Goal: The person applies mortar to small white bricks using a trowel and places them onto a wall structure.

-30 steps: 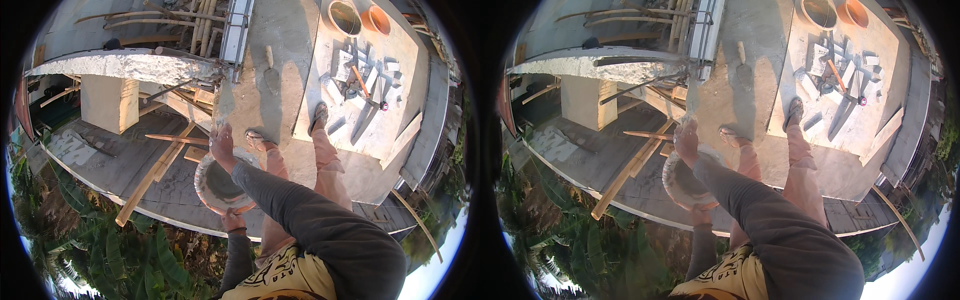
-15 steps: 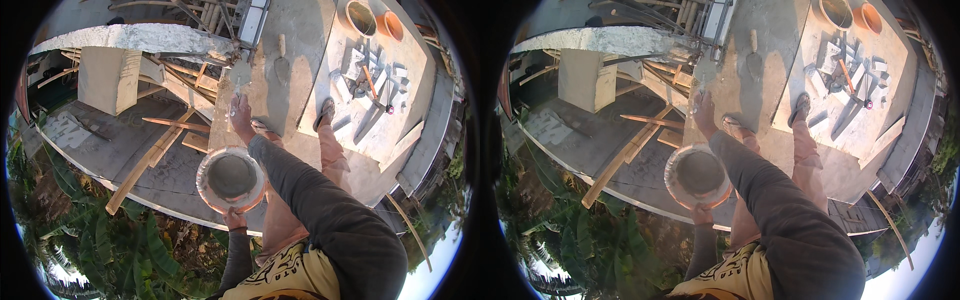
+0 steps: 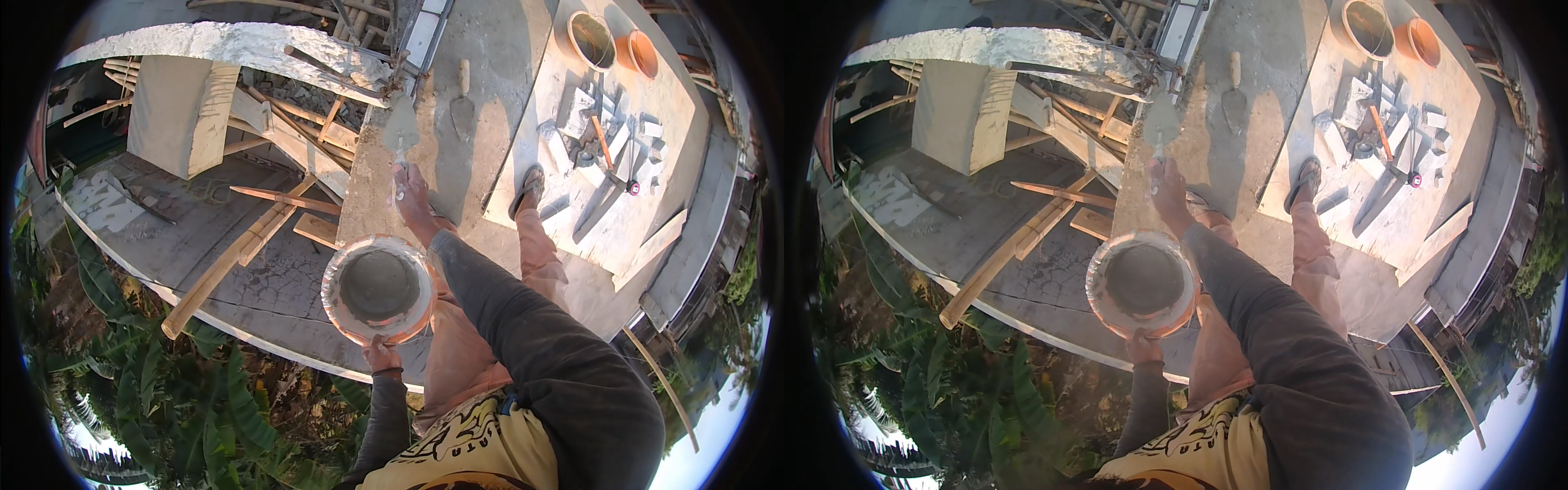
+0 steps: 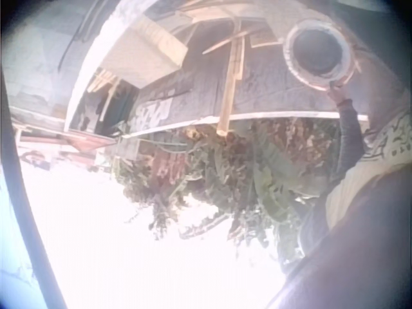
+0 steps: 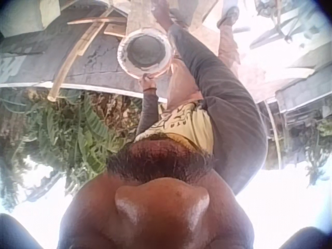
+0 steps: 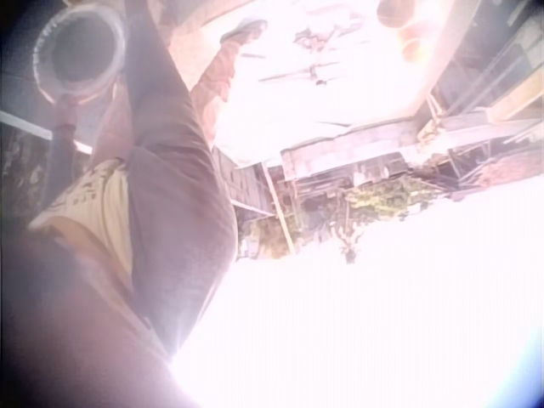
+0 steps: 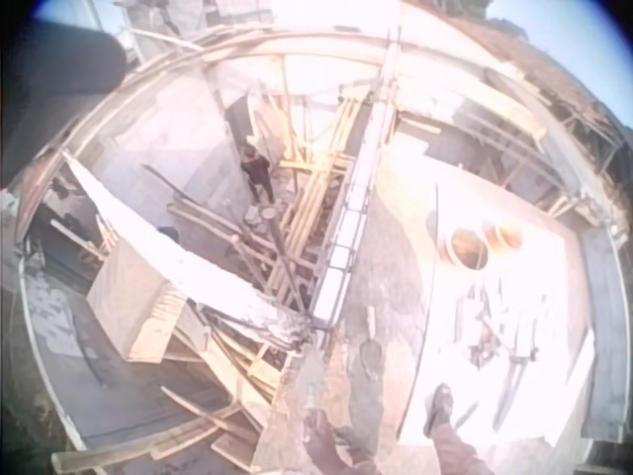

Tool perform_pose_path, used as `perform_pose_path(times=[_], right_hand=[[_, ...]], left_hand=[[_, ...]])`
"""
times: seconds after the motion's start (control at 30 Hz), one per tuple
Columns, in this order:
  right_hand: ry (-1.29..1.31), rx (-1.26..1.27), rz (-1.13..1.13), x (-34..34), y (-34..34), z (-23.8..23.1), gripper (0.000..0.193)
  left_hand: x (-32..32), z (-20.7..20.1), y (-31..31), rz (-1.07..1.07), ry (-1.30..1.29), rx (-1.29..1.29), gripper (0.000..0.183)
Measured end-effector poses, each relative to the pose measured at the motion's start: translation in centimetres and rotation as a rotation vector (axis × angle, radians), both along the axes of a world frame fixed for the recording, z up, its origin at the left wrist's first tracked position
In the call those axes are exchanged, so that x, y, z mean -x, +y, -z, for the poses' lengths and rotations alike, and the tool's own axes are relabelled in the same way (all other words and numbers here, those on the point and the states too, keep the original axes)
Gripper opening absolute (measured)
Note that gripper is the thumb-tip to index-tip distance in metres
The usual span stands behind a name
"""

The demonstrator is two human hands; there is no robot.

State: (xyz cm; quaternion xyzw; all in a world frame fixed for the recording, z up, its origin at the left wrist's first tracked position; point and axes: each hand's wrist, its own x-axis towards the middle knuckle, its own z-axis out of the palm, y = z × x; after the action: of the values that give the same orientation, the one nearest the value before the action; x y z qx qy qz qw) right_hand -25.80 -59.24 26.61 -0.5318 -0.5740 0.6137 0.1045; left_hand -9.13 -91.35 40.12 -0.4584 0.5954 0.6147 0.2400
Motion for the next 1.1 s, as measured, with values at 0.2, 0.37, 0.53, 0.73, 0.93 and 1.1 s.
perform_pose_path(times=[0.2, 0.37, 0.53, 0.73, 0.93, 1.1], right_hand=[[0.005, 0.268, 0.024, 2.3, 3.0, -3.3, 0.035], [-0.006, 0.121, -0.180, -2.0, 2.4, -2.7, 0.039], [-0.076, 0.574, -0.186, -11.7, 6.7, -11.0, 0.041], [-0.196, 0.278, -0.965, -24.9, 17.3, -13.4, 0.046], [-0.345, -0.066, -1.260, -27.1, 26.1, -6.6, 0.032], [-0.363, -0.283, -1.186, -29.3, 33.2, 2.1, 0.026]], left_hand=[[0.6, -1.3, 2.8, -0.126, -0.055, -0.040, 0.048], [0.9, -1.1, 5.9, -0.129, 0.001, -0.086, 0.045], [-1.5, 3.7, 6.5, 0.108, 0.055, 0.025, 0.041], [-1.3, 3.7, 18.4, 0.133, 0.053, -0.037, 0.041], [-3.6, 8.3, 30.6, 0.373, 0.009, -0.033, 0.045], [-5.6, 14.4, 42.8, 0.464, 0.064, -0.155, 0.044]])
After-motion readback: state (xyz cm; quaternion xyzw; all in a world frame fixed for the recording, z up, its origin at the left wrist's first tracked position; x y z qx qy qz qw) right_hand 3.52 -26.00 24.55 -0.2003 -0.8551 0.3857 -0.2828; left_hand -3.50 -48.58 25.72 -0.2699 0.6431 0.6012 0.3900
